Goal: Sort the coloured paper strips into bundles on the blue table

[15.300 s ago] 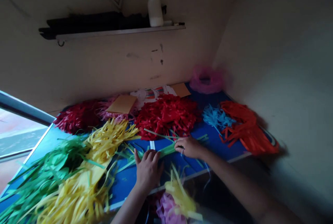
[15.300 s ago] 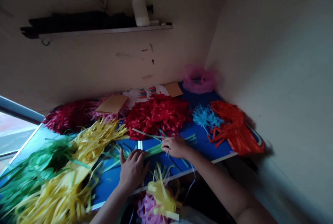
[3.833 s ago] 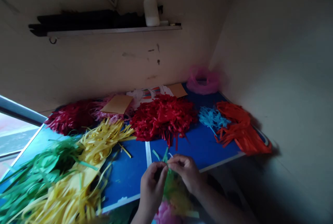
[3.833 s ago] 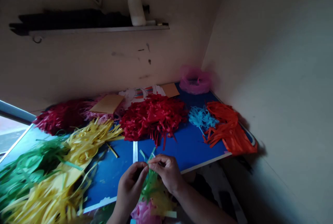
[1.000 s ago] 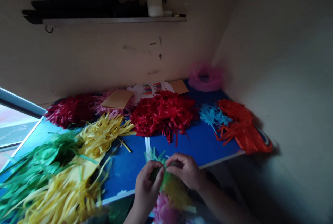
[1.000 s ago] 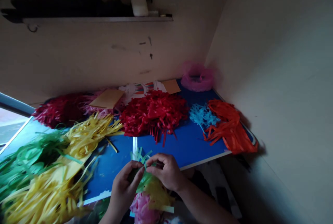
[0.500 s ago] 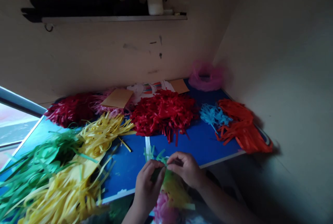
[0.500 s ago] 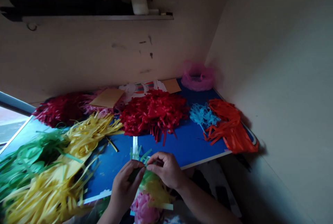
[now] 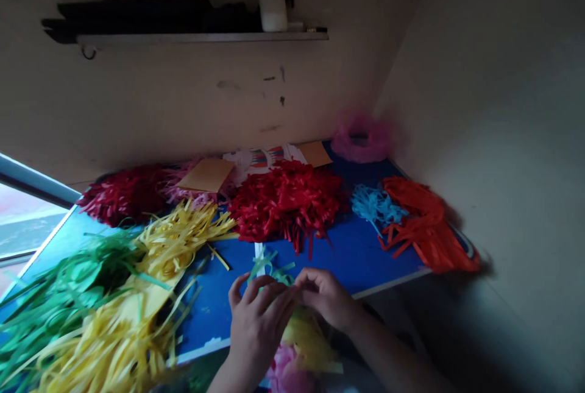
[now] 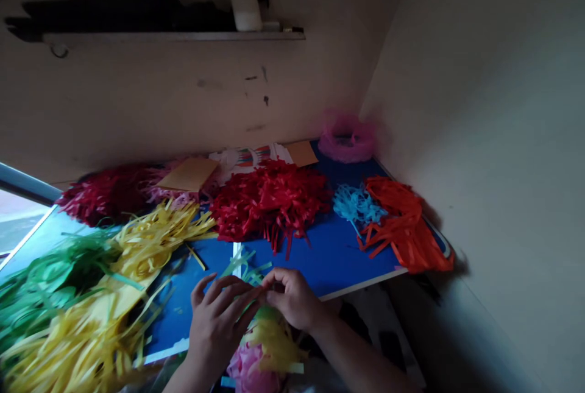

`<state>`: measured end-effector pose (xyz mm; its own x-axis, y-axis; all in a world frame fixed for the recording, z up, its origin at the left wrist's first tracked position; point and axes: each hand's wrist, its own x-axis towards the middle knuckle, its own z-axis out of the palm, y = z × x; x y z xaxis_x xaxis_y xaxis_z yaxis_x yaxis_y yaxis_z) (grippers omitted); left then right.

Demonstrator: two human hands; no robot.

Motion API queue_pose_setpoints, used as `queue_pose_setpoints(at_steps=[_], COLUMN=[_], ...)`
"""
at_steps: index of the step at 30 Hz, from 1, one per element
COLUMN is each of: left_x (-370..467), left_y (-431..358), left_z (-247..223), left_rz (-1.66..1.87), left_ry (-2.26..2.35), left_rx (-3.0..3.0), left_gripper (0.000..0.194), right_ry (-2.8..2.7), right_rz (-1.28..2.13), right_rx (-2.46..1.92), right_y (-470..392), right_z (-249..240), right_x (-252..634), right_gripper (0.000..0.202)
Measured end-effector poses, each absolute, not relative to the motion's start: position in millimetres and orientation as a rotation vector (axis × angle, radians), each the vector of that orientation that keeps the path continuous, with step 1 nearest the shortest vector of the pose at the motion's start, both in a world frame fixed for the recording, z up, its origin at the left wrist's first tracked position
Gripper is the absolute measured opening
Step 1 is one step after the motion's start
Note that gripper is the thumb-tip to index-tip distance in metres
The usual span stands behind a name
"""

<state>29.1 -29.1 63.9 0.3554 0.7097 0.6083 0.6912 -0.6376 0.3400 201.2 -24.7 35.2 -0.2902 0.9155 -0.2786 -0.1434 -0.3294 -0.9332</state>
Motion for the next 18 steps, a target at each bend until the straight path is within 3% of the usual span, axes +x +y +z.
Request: queue_pose_setpoints(at_steps=[3, 13, 18], left_x=[25, 12, 9], left_y=[-26, -22, -21], left_z=[67, 55, 60], left_rz=[1.159, 0.964, 0.914], left_ry=[1.253, 1.15, 1.076], left_rx=[2.58, 2.566, 2.506], left_gripper=[0.015, 0.005, 0.006], right_ry=[-0.929, -1.037, -0.907], right_rz=[1.925, 1.833, 2.059], right_rx=[-1.072, -1.151, -1.049], right_y=[-23, -20, -15], right_z=[35, 39, 43], right_x=[200, 198, 203], right_gripper=[0.036, 0.029, 0.029])
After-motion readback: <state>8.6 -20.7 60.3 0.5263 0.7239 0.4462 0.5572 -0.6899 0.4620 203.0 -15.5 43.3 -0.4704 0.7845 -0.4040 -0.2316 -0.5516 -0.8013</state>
